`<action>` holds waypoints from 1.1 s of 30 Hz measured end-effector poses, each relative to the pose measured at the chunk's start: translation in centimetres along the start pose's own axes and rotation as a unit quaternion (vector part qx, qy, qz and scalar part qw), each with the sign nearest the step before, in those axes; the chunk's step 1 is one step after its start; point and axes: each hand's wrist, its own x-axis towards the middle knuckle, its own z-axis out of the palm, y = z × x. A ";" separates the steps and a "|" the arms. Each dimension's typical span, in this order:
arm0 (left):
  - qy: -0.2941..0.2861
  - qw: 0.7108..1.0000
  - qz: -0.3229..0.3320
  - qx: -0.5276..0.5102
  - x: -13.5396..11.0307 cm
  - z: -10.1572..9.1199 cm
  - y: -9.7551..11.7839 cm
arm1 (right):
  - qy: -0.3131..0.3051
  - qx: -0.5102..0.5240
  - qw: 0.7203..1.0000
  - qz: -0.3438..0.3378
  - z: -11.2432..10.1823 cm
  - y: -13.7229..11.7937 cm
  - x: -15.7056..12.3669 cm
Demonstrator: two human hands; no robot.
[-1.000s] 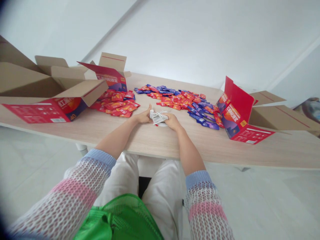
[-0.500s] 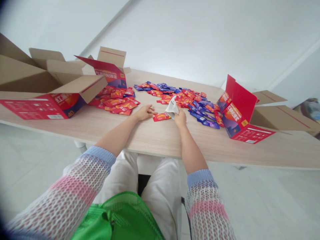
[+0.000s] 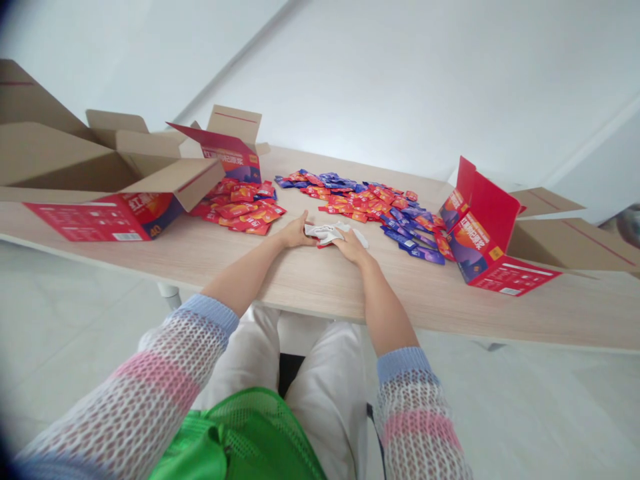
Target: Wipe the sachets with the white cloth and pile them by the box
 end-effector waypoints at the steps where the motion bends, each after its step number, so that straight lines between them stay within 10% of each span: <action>1: 0.012 1.000 0.007 0.005 0.1 0.1 -0.2 | -0.001 0.057 0.998 -0.005 -0.2 -0.2 -0.1; 7: -0.003 0.999 0.043 -0.022 1.0 0.5 -1.3 | 0.050 0.165 0.979 0.107 -0.7 -0.7 -0.3; 22: -0.072 0.990 0.018 -0.121 0.0 -0.6 0.0 | 0.315 -0.148 0.886 0.306 -4.6 0.9 -0.4; 28: -0.126 0.989 0.052 -0.058 -0.6 -1.1 1.2 | 0.290 -0.171 0.895 0.294 -3.0 -0.2 -0.7; 33: -0.074 0.995 0.045 -0.041 -0.3 -0.5 0.8 | 0.132 -0.154 0.951 0.232 0.3 -1.0 -0.1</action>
